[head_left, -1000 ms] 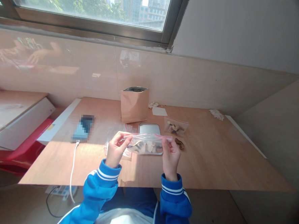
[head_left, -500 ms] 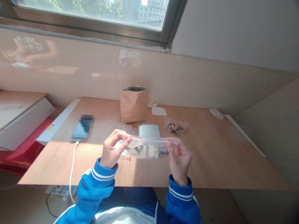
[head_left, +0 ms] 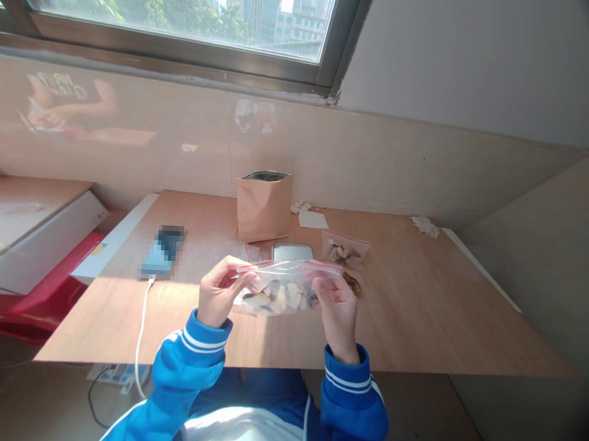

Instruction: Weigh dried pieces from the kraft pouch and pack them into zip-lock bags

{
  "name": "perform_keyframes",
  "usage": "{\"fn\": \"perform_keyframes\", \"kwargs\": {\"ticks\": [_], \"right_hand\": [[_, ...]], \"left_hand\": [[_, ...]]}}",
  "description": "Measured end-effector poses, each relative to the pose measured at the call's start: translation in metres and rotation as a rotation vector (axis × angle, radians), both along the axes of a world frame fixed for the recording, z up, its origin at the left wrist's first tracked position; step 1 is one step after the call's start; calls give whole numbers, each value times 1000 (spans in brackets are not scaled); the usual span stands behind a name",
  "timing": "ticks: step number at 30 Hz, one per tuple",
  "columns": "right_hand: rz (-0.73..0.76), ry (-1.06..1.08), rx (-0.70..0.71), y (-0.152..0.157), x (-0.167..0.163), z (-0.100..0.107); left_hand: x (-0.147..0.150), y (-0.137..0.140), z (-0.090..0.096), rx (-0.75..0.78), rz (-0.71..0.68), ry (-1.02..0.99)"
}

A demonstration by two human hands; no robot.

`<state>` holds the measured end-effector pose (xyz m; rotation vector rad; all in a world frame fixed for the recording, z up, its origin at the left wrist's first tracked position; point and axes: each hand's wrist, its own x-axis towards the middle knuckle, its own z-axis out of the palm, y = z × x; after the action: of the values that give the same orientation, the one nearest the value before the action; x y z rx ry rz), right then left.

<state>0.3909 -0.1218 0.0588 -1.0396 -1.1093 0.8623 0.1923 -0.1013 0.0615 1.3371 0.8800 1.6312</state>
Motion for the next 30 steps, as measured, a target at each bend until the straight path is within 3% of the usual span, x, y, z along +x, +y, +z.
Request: {"fn": "perform_keyframes", "kwargs": {"ticks": [13, 18, 23, 30], "right_hand": [[1, -57, -38, 0, 5, 1], [-32, -51, -12, 0, -2, 0], [-143, -46, 11, 0, -8, 3], [-158, -75, 22, -2, -7, 1]], "left_hand": [[3, -13, 13, 63, 143, 175], [1, -4, 5, -17, 100, 167], [6, 2, -1, 0, 27, 160], [10, -3, -1, -47, 30, 148]]}}
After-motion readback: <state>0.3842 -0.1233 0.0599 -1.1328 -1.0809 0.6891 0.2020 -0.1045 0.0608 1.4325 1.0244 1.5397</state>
